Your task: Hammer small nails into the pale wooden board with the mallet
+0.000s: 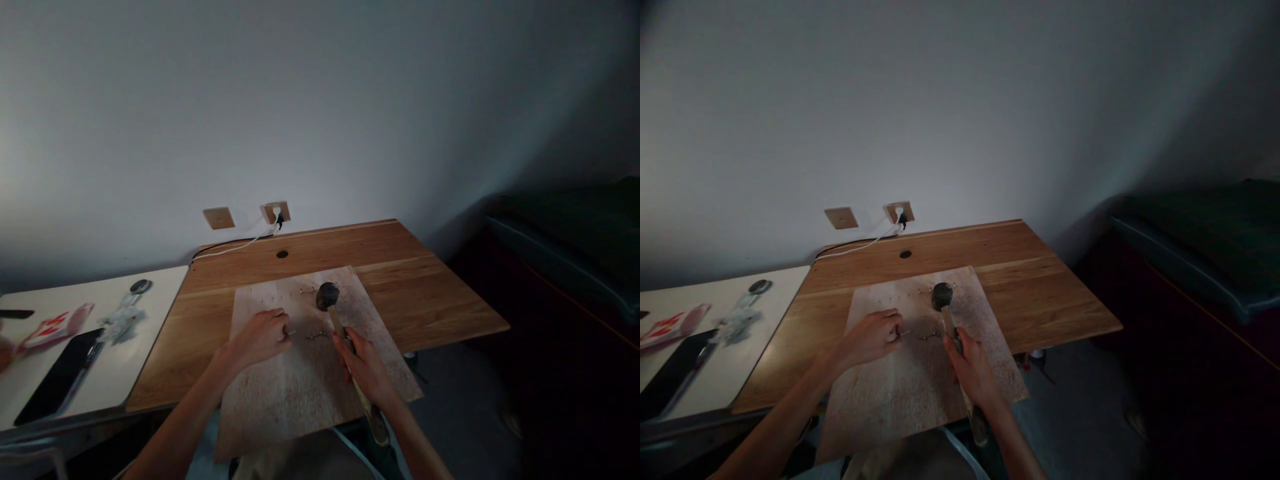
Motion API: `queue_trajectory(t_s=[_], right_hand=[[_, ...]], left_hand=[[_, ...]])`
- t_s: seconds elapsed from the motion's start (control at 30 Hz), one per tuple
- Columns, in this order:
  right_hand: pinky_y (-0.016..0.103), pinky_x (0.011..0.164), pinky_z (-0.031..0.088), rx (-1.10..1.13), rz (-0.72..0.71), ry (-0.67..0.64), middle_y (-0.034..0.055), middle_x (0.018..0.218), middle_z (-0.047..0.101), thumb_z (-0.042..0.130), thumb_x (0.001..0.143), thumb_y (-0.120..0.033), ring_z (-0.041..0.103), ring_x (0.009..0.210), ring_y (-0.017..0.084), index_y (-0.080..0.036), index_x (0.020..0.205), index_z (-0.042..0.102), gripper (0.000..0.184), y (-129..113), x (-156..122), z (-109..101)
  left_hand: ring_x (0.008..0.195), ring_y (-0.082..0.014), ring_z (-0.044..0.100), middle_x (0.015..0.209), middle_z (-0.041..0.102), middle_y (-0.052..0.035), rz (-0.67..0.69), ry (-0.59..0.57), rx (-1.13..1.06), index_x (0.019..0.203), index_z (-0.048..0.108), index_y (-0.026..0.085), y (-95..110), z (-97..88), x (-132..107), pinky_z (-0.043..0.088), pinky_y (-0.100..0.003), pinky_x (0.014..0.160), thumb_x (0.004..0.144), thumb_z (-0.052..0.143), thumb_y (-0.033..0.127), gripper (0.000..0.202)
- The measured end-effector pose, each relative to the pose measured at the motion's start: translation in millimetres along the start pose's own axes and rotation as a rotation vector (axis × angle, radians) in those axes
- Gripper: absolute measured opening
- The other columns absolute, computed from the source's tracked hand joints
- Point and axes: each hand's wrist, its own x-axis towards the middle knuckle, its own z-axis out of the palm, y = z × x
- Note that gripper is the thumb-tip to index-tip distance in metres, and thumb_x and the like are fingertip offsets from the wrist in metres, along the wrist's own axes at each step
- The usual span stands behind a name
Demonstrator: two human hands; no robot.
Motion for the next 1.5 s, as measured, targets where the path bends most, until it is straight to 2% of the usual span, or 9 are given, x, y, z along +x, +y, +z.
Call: queue_trajectory(t_s=[0.2, 0.4, 0.8, 1.0, 1.13, 1.5], right_hand=[[0.022, 0.042, 0.042, -0.007, -0.001, 0.003, -0.0069, 0.053, 0.054, 0.046, 0.096, -0.052, 0.056, 0.041, 0.012, -0.022, 0.092, 0.058, 0.033, -2, 0, -1], [0.022, 0.044, 0.043, -0.009, -0.020, 0.003, -0.0079, 0.052, 0.052, 0.046, 0.098, -0.050, 0.055, 0.041, 0.012, -0.022, 0.093, 0.058, 0.031, -3, -2, -1], [0.021, 0.042, 0.041, 0.001, -0.006, -0.017, -0.0078, 0.053, 0.053, 0.046, 0.098, -0.048, 0.055, 0.041, 0.011, -0.022, 0.092, 0.055, 0.028, -2, -2, -1], [0.020, 0.040, 0.040, -0.001, 0.011, -0.008, -0.0076, 0.054, 0.052, 0.048, 0.097, -0.050, 0.055, 0.042, 0.011, -0.023, 0.090, 0.055, 0.029, -5, -2, -1], [0.021, 0.041, 0.041, -0.012, 0.000, -0.001, -0.0074, 0.055, 0.051, 0.047, 0.097, -0.048, 0.055, 0.042, 0.011, -0.022, 0.090, 0.053, 0.027, -7, -3, -2], [0.020, 0.039, 0.040, -0.026, 0.004, -0.005, -0.0078, 0.053, 0.051, 0.046, 0.097, -0.046, 0.055, 0.041, 0.012, -0.022, 0.091, 0.053, 0.026, -4, -2, -1]], left_hand=[[0.078, -0.0203, 0.063, 0.087, 0.066, -0.0038, -0.104, 0.128, 0.033, 0.082, 0.062, 0.021, -34, -22.7, 20, 0.044, -0.029, 0.070, 0.082, 0.058, 0.022, 0.005], [0.070, -0.0181, 0.061, 0.078, 0.065, 0.0000, -0.119, 0.170, -0.057, 0.080, 0.064, 0.023, -49, -15.9, 51, 0.040, -0.026, 0.064, 0.077, 0.063, 0.020, 0.005], [0.081, -0.0183, 0.065, 0.088, 0.069, -0.0022, -0.066, 0.206, -0.149, 0.090, 0.064, 0.022, -58, -3.8, 67, 0.046, -0.027, 0.074, 0.082, 0.057, 0.016, 0.013], [0.078, -0.0179, 0.065, 0.084, 0.069, -0.0012, -0.064, 0.259, -0.204, 0.089, 0.064, 0.022, -59, -2.8, 68, 0.046, -0.027, 0.073, 0.081, 0.058, 0.017, 0.011], [0.079, -0.0181, 0.066, 0.085, 0.070, -0.0014, -0.080, 0.247, -0.196, 0.089, 0.064, 0.023, -56, -3.9, 66, 0.046, -0.027, 0.073, 0.081, 0.059, 0.015, 0.012], [0.074, -0.0171, 0.065, 0.081, 0.070, -0.0011, -0.143, 0.314, -0.233, 0.089, 0.064, 0.022, -56, 14.0, 70, 0.046, -0.027, 0.072, 0.081, 0.059, 0.015, 0.012]])
